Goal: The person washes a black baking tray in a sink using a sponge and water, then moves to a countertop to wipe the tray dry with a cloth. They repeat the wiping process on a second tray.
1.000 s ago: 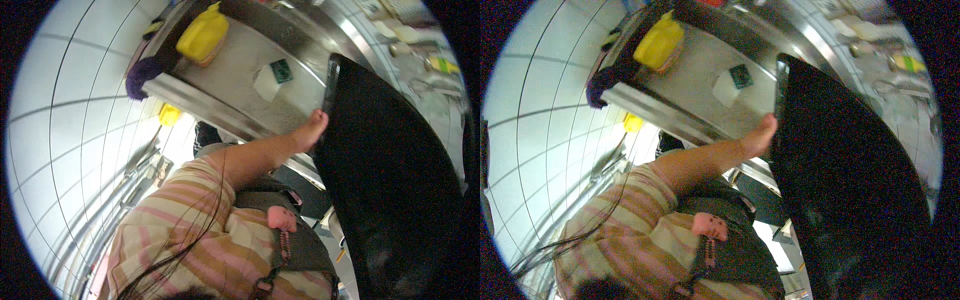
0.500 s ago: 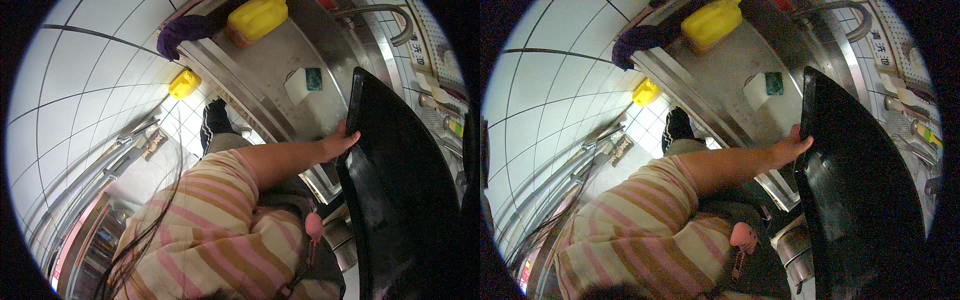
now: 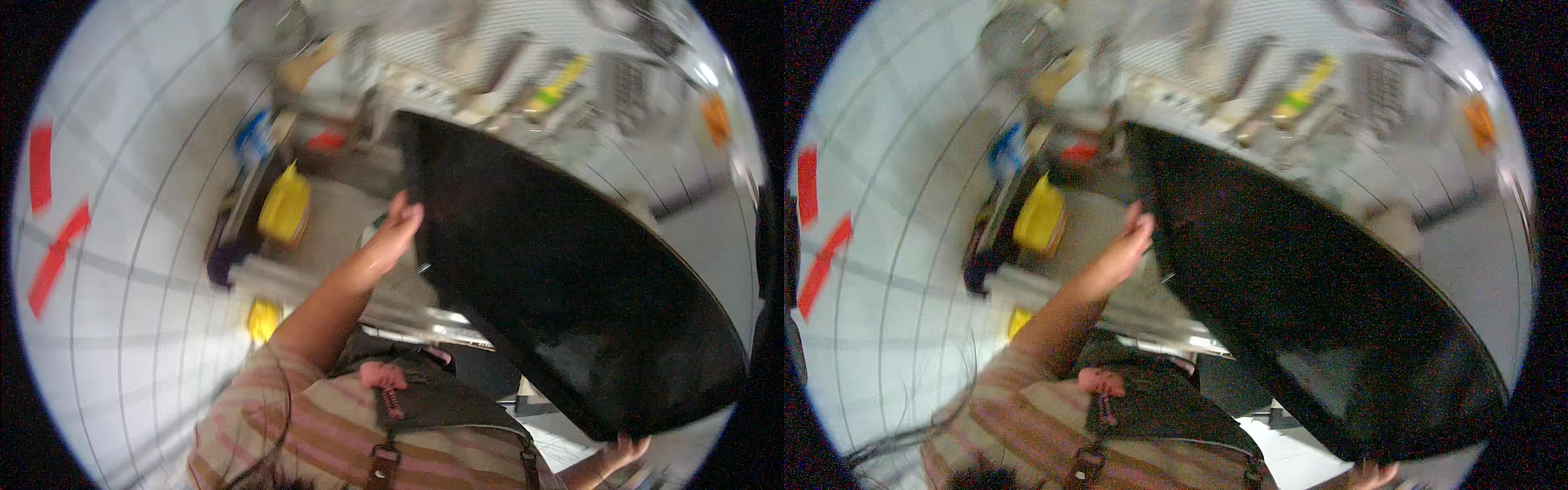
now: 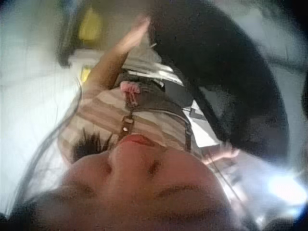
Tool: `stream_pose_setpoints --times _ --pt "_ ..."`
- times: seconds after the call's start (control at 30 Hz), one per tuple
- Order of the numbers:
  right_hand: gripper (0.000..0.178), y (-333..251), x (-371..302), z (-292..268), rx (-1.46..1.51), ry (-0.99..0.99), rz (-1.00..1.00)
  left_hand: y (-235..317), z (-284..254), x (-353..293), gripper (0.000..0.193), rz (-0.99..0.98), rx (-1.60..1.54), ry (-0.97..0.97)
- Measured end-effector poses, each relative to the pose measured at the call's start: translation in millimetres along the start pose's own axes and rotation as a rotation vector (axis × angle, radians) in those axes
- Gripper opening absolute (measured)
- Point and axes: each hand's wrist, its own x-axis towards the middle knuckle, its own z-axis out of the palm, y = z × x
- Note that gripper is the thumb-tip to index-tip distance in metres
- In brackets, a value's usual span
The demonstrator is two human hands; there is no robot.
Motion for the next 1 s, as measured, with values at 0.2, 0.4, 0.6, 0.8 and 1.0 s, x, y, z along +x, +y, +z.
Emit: stream_pose_setpoints --times 0.2,0.4,0.6,0.8,1.0 --pt "0.042 9.5 -111.9 83.6 0.087 0.17 0.068 46.4 -54.2 48.4 0.06 0.185 -0.004 -0.072" --pt "0.043 -18.4 -136.9 149.8 -0.222 0.151 0.194 149.5 -40.5 99.2 0.072 0.28 0.137 -0.248" --pt "0.025 -67.3 -171.3 202.0 -0.016 0.251 0.351 202.1 -7.8 88.6 0.072 0.369 0.075 -1.06" --pt "0.021 -52.8 -218.5 199.7 -0.185 0.514 0.408 179.4 84.9 87.5 0.074 0.103 0.121 -0.211" --pt "0.02 -92.8 -314.8 103.5 -0.542 0.781 0.356 103.3 86.0 51.2 0.074 -0.066 0.092 -0.676"
